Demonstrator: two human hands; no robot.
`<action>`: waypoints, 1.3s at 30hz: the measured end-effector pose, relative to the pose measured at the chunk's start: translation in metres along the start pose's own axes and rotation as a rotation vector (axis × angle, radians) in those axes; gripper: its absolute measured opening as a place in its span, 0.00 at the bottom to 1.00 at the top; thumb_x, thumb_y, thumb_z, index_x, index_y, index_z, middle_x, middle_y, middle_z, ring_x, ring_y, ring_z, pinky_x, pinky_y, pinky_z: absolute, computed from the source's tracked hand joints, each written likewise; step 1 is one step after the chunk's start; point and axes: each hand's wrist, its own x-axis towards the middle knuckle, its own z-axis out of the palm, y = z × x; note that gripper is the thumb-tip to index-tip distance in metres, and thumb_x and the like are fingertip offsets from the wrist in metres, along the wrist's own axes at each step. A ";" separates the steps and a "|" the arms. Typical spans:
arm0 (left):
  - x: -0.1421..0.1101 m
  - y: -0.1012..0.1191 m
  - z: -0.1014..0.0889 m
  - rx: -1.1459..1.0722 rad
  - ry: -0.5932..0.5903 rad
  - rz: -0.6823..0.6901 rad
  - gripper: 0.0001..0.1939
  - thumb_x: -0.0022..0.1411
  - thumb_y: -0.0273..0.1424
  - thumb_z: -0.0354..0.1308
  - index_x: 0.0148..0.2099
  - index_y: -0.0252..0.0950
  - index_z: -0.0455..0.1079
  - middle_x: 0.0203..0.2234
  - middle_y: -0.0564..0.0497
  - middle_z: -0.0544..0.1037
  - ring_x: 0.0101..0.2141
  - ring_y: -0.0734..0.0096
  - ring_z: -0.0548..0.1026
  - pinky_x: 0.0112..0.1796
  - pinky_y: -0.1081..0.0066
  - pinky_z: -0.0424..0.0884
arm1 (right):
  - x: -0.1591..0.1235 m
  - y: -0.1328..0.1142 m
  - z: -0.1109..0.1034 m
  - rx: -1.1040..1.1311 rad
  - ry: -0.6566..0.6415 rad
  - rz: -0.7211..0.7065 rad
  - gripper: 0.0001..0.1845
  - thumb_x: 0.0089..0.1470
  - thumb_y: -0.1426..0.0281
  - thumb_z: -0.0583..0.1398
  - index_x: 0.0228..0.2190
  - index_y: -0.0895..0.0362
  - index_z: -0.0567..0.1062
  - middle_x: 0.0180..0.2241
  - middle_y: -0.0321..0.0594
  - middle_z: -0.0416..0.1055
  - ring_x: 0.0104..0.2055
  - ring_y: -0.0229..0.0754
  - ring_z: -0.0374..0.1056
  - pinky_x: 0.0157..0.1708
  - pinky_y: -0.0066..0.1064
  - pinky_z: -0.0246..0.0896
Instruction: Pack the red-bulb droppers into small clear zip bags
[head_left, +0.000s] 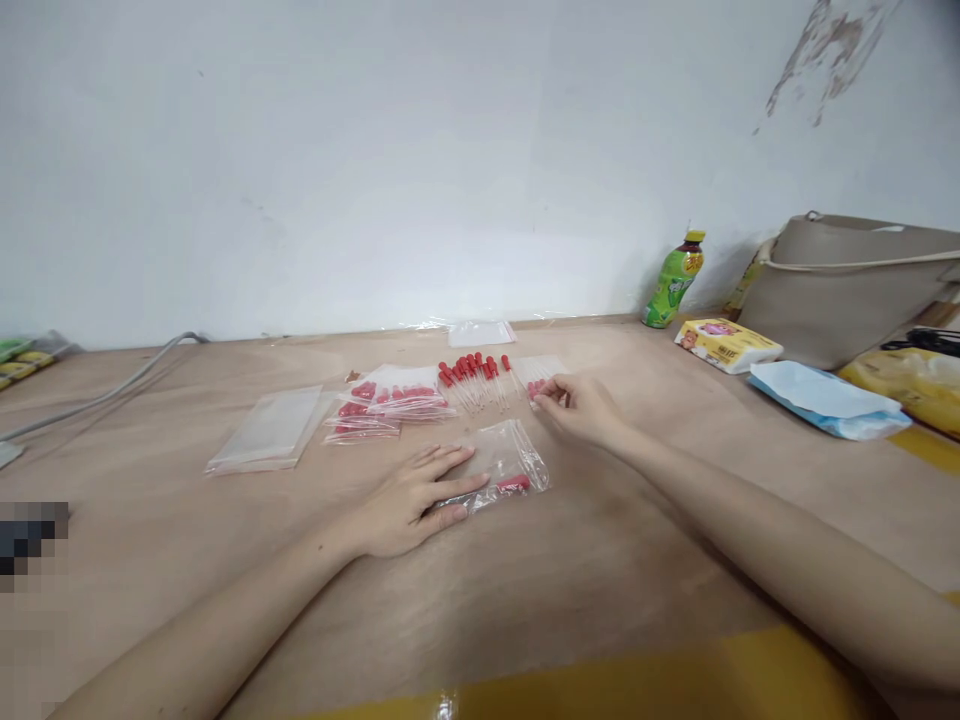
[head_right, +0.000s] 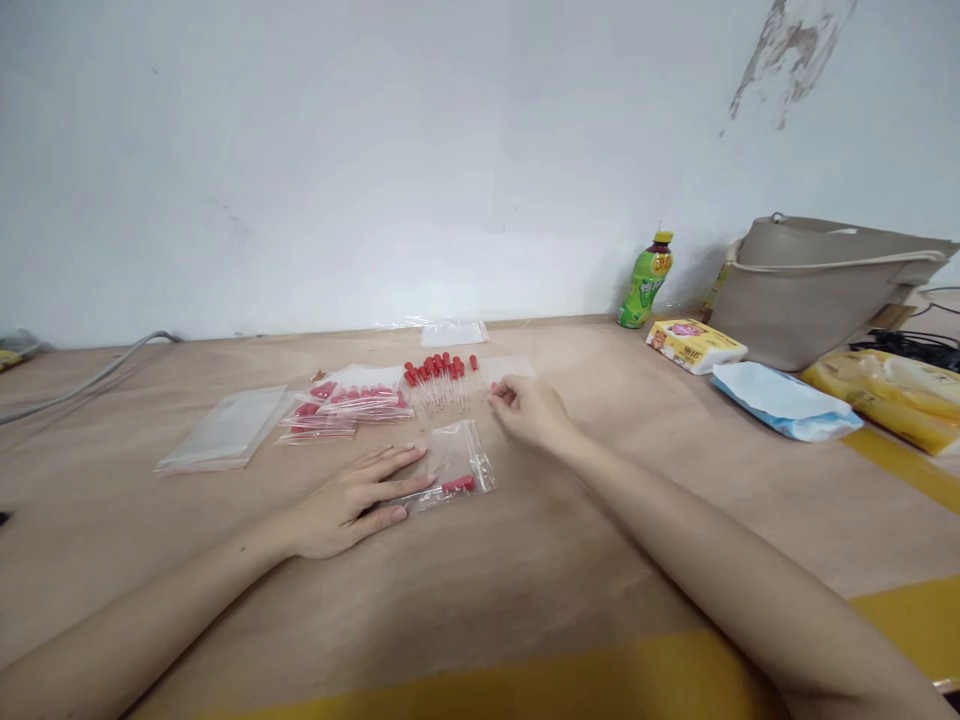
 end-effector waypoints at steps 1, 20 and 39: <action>0.000 0.000 0.000 0.011 -0.007 0.000 0.20 0.67 0.38 0.44 0.60 0.49 0.54 0.61 0.53 0.50 0.60 0.60 0.49 0.56 0.55 0.50 | 0.010 0.000 0.001 -0.080 0.003 -0.003 0.08 0.47 0.67 0.57 0.27 0.57 0.73 0.27 0.37 0.72 0.27 0.36 0.64 0.27 0.26 0.55; -0.003 0.000 0.002 0.020 0.042 -0.055 0.23 0.65 0.39 0.45 0.61 0.43 0.55 0.57 0.45 0.57 0.56 0.57 0.58 0.53 0.57 0.59 | 0.079 -0.022 0.037 -0.115 -0.053 0.384 0.33 0.46 0.73 0.56 0.53 0.68 0.52 0.35 0.54 0.70 0.34 0.46 0.69 0.32 0.33 0.62; -0.002 0.001 0.001 0.030 0.033 -0.061 0.24 0.66 0.40 0.45 0.62 0.45 0.50 0.59 0.48 0.55 0.57 0.60 0.56 0.54 0.57 0.57 | -0.035 -0.009 0.021 0.913 0.133 0.476 0.30 0.39 0.77 0.60 0.41 0.52 0.50 0.20 0.24 0.64 0.19 0.34 0.67 0.22 0.27 0.68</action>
